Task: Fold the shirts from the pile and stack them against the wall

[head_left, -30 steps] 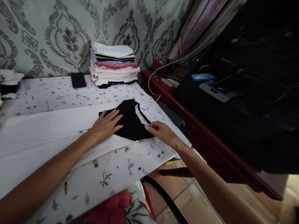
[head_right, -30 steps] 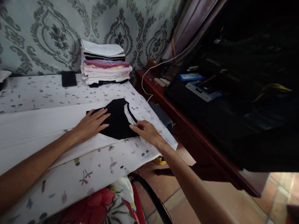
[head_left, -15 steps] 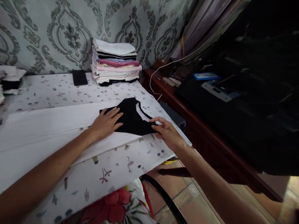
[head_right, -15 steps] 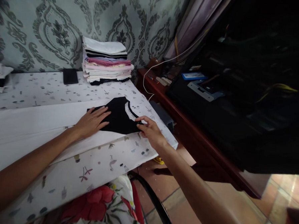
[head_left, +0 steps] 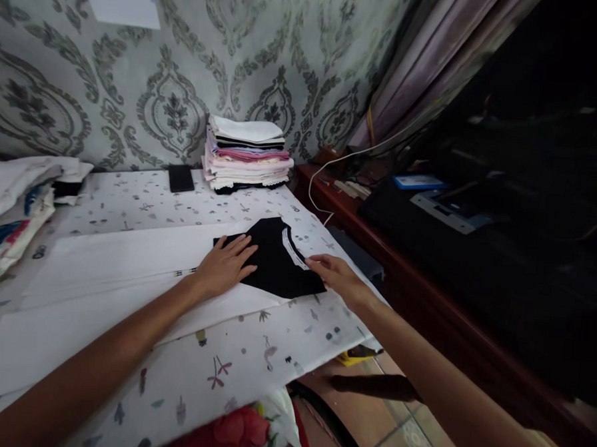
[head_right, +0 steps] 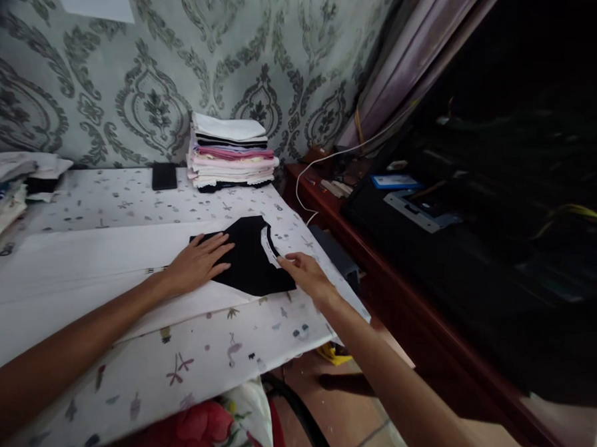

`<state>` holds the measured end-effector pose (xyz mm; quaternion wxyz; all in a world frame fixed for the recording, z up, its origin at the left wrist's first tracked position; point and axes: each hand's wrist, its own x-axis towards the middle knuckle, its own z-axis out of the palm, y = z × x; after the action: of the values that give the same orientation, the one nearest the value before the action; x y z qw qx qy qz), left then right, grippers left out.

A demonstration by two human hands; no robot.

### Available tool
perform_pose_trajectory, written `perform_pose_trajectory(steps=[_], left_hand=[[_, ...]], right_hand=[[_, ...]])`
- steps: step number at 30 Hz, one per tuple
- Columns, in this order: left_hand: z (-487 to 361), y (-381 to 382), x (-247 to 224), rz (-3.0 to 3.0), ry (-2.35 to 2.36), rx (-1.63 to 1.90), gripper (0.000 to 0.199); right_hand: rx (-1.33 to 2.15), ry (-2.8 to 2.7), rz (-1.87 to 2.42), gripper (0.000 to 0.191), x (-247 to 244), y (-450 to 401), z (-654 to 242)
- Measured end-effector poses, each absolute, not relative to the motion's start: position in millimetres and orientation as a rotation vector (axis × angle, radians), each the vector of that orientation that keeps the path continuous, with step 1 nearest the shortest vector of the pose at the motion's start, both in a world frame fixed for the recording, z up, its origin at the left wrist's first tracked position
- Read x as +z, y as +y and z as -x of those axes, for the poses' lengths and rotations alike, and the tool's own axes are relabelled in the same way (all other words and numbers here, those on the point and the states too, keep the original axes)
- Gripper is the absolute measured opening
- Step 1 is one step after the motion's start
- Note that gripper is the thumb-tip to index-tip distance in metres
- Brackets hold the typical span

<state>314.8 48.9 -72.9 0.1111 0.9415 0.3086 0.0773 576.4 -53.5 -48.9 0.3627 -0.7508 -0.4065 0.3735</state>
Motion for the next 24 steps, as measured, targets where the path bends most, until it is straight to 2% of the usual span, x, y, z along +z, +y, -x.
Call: perform_pose_trajectory(steps=[3,8,14,17,21,24], left_hand=[[-315.0,48.6,-75.6,-2.751,0.911,0.278,0.06],[-315.0,47.6,-74.7,-2.737,0.921,0.291,0.058],[-316.0,44.6,-67.7,-2.694,0.923,0.274,0.054],[-312.8,42.3,-61.1,-2.638,0.901,0.33,0.051],[-297.1,38.3,-46.8,-2.479,0.907,0.523,0.045],[-278.1,37.7,-37.7,-2.126,0.991,0.699,0.034]], right_hand=[[0.985,-0.992,1.986,0.043,-46.7,-22.9,-575.8],[1.109,-0.986,1.977,0.031,-33.0,16.0,-559.8],[1.528,-0.978,1.732,0.026,-15.0,24.6,-540.5],[1.451,-1.051,1.742,0.018,-14.5,23.2,-540.4],[1.363,-1.057,1.718,0.022,-13.8,23.4,-538.4],[1.37,-1.014,1.69,0.022,-3.9,23.4,-527.7]])
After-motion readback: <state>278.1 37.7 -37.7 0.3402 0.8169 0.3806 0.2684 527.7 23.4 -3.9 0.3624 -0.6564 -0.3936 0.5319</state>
